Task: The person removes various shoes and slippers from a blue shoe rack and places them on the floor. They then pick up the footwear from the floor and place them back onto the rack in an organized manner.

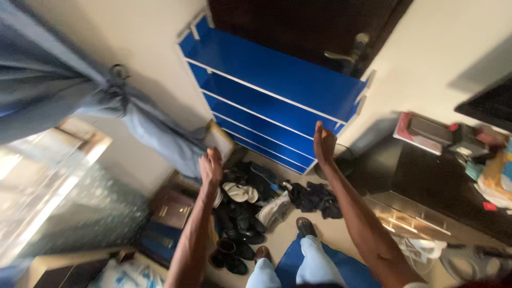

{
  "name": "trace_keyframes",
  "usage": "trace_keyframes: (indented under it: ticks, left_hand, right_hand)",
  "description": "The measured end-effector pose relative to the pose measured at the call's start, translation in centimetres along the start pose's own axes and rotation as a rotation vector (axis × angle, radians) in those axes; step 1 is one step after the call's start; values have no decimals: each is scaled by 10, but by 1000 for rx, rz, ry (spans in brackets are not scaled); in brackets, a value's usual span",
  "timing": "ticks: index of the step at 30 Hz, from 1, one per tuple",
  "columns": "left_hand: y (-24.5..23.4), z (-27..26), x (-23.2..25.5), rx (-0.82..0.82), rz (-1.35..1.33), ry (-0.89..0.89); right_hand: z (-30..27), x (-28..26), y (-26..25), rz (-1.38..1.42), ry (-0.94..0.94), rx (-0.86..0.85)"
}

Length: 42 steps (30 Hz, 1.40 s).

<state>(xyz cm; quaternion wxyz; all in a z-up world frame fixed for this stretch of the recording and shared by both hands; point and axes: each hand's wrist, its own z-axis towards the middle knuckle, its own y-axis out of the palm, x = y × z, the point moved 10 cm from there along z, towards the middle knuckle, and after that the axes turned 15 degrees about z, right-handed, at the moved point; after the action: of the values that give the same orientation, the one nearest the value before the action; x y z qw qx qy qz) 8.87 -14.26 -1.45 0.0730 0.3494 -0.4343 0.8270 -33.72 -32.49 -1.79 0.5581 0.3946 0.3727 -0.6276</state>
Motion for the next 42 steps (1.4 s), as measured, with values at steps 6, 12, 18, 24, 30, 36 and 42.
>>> trace_keyframes:
  ticks: [6,12,18,24,30,36,42]
  left_hand:
    - [89,72,-29,-40,-142,108]
    - [170,84,-111,-8,105,80]
    - [194,64,-144,-26,152,147]
    - [144,-19,-98,76,237,459]
    - [64,-104,-95,155,391,733]
    - [10,-117,-106,192,522,776]
    - [-12,-84,-110,217,508,780]
  right_hand:
    - [-35,82,-3,-140,134,104]
    - [-42,168,11,-58,68,166]
    - [-71,216,24,-102,34,125]
    - [-173,140,44,-318,-589,27]
    - [-247,91,78,-703,-415,-8]
    - [-257,34,95,-865,-437,-14]
    - [-239,2,106,-947,-451,30]
